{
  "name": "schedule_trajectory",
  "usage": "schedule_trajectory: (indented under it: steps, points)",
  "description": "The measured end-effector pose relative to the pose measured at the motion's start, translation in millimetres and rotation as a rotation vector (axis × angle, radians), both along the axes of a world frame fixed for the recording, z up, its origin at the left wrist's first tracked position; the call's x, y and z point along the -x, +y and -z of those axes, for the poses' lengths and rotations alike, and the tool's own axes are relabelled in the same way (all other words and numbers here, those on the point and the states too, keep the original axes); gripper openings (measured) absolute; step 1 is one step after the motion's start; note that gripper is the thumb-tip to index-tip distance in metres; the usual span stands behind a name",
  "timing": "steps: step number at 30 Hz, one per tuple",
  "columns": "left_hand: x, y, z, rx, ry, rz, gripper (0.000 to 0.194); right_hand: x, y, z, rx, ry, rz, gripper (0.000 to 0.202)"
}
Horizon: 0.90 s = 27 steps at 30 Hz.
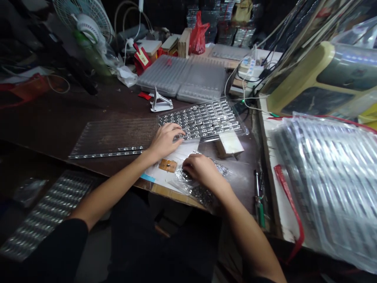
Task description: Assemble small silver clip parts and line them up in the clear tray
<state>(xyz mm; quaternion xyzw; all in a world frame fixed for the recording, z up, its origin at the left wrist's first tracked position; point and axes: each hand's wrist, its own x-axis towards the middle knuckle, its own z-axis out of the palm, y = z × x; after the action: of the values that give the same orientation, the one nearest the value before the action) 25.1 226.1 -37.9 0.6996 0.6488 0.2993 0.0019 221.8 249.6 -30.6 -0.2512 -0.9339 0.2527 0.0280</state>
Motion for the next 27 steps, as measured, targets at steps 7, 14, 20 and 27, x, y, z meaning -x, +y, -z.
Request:
schedule_trajectory:
  steps: [7,14,20,27]
  points:
    - [-5.9,-0.3,-1.8,-0.026,-0.051,-0.001,0.005,-0.8,4.0,5.6,0.087,0.107,0.03,0.013]
    - [9.6,-70.1,1.7,-0.036,-0.36,0.051,0.007,1.9,-0.1,5.0,0.088,0.232,-0.004,0.019]
    - [21.5,-102.7,30.6,0.06,-0.412,0.005,0.01,6.3,-3.7,10.7,0.056,0.22,-0.002,0.024]
    - [20.7,-102.1,36.1,0.105,-0.353,0.037,0.008,7.8,-5.0,8.6,0.051,0.206,0.11,0.015]
